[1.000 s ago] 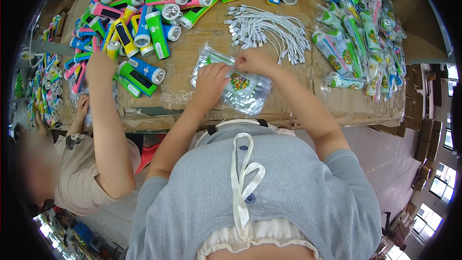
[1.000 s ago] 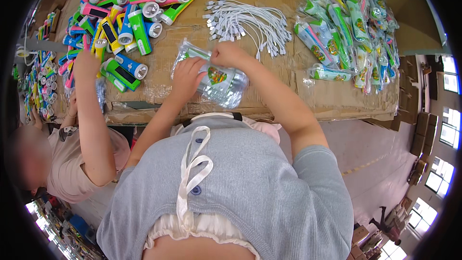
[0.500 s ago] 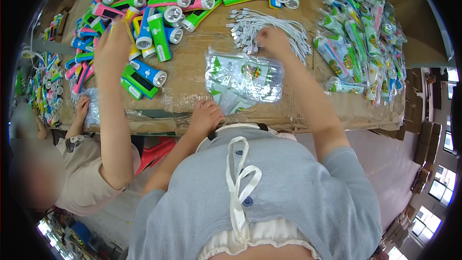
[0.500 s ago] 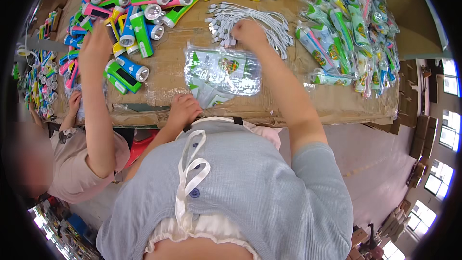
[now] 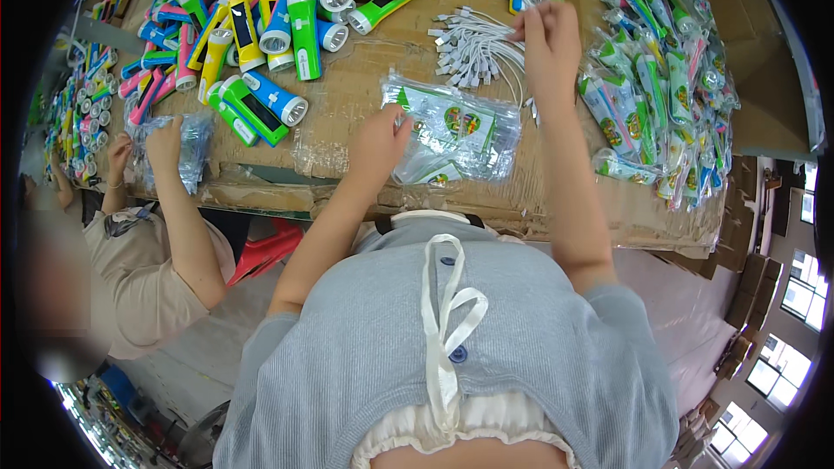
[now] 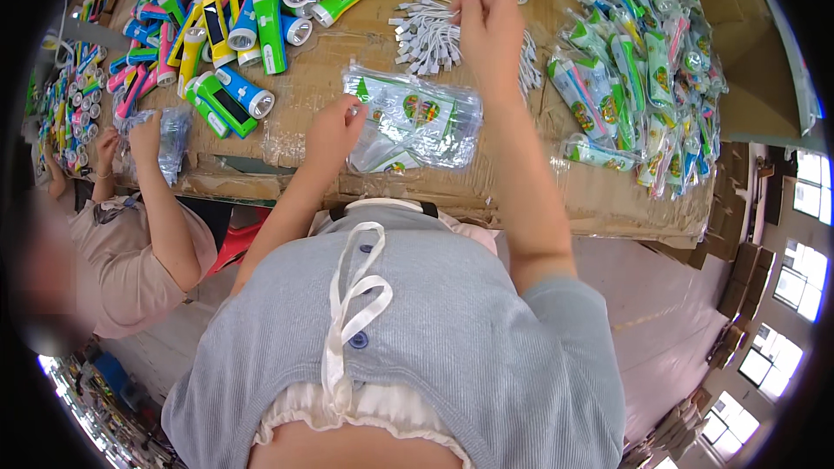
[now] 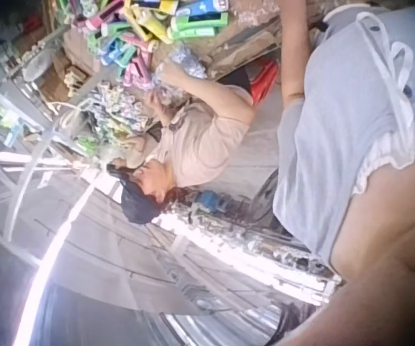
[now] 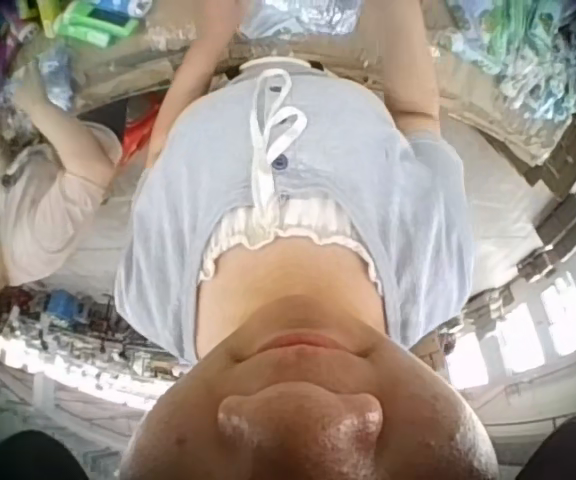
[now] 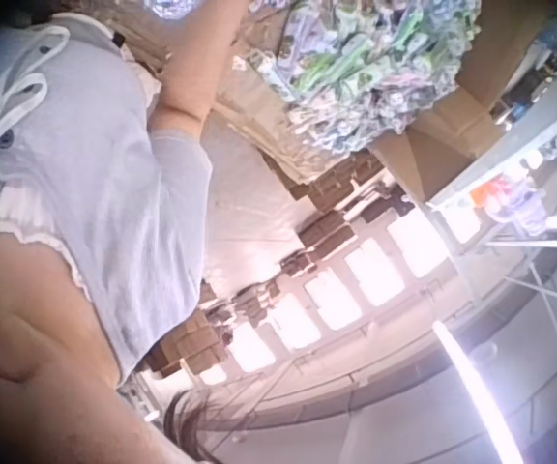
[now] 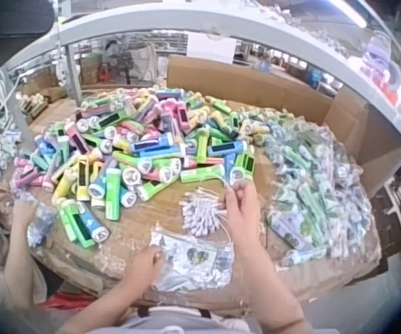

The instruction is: Pack flashlights and USB cables into plastic packaging at an assembly line.

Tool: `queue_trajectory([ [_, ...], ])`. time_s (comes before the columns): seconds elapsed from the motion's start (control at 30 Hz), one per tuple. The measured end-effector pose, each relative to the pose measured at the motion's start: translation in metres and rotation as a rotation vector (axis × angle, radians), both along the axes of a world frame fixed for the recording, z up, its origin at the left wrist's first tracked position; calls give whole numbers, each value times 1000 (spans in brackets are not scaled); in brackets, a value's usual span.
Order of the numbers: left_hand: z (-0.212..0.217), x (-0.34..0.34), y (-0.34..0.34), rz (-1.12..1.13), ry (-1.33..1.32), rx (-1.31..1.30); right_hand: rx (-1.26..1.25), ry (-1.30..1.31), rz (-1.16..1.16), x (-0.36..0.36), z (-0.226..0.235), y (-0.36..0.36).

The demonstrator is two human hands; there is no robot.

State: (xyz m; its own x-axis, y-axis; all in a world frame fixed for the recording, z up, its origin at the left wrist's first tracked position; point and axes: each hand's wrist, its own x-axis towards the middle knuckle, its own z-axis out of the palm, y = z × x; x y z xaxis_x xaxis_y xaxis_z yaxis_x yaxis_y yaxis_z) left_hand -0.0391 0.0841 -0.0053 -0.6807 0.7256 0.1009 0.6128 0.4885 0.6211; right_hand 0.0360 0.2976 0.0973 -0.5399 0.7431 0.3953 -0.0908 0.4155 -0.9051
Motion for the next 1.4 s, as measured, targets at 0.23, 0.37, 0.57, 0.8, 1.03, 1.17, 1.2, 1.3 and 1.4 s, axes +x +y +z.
queue_trajectory([
  [0.23, -7, -31, 4, 207, -691, 361, 498, -463, 374, 41, -83, -84],
  [0.37, 17, -20, -5, 234, -703, 431, 736, -1205, 671, 31, -75, -87],
  [0.57, -7, -11, -32, 206, -522, 512, 803, -1054, 735, -67, -37, -38],
  [0.8, 3, 8, -48, 274, -511, 370, 1093, -571, 303, -173, -87, 47],
  [1.03, -7, -7, -51, 336, -645, 391, 888, -233, 187, -114, -24, -24],
  [1.17, 2, -18, -37, 294, -812, 423, 33, 49, 257, -49, -20, -62],
  [1.2, 3, -19, -36, 297, -806, 395, 128, 3, 272, -34, -27, -72],
  [1.3, 8, -20, -30, 269, -771, 349, 515, -452, 463, 8, -42, -104],
  [1.4, 15, -20, -30, 236, -790, 370, 669, -729, 614, 40, -69, -107],
])
